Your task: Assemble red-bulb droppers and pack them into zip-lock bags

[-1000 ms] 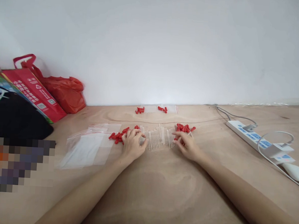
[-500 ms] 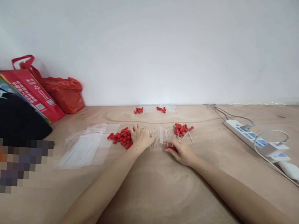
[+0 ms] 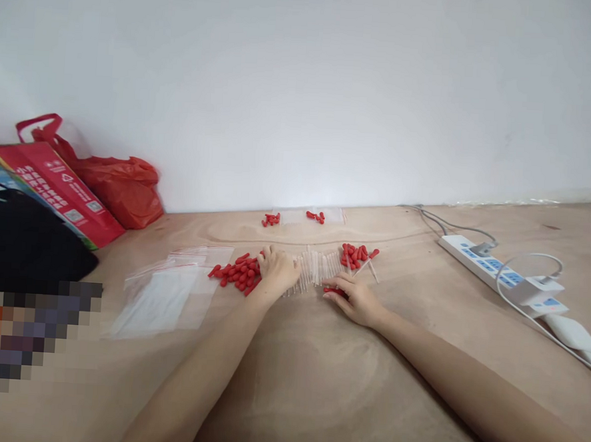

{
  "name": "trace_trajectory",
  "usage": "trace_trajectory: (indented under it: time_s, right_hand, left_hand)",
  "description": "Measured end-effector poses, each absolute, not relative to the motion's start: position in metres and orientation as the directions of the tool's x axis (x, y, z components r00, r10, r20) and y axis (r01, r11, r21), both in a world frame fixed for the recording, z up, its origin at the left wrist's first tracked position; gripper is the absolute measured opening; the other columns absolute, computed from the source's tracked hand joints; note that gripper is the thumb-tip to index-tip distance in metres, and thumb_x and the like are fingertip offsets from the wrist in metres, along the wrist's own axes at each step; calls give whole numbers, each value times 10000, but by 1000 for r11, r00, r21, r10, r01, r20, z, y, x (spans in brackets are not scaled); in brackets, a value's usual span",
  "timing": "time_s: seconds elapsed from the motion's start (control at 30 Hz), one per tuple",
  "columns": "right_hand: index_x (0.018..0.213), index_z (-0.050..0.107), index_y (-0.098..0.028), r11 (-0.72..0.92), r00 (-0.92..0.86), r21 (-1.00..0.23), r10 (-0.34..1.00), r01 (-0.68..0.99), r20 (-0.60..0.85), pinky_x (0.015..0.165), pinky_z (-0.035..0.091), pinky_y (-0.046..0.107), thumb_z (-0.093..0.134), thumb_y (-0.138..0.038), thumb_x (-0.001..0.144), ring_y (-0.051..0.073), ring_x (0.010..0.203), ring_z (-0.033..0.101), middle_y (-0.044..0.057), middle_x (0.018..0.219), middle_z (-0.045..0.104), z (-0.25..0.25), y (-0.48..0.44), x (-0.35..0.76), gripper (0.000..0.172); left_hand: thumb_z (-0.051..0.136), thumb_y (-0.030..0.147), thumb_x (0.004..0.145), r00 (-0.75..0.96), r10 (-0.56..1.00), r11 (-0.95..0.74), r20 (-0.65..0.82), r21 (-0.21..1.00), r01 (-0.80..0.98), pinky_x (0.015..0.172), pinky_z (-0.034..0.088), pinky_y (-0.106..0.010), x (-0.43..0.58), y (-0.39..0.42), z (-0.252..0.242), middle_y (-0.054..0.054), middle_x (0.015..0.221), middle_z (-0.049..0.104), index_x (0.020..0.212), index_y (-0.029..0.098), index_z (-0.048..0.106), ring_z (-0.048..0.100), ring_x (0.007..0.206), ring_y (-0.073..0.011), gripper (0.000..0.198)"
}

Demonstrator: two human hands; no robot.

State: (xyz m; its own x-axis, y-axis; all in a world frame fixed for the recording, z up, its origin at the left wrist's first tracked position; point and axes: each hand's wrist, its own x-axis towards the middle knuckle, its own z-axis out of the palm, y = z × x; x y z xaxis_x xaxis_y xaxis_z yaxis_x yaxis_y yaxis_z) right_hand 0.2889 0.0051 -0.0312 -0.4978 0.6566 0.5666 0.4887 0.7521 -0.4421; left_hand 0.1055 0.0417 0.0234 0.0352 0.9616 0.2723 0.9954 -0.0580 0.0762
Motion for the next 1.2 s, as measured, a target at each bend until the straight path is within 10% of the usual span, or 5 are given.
trace_trajectory:
  time_s: [0.37,1.2]
  right_hand:
    - [887,592,-160,710,-407,-555,704,433,583,632,438,261,493,-210,808,132,700,520,56,774,558,-26,-2,273,136]
    - [887,584,-164,744,-488,-595,658,303,574,595,438,221,514,-246,798,109,646,522,40,746,587,-21,-10,258,139]
  left_hand:
    - [334,238,871,536,662,-718,524,239,653,652,408,-279,52,-10,-1,-30,736,566,827,168,472,520,688,-155,161]
    - [432,204,856,520,580,-808,628,360,466,658,411,-238,50,-12,-12,-25,789,651,971,204,600,588,711,-107,203]
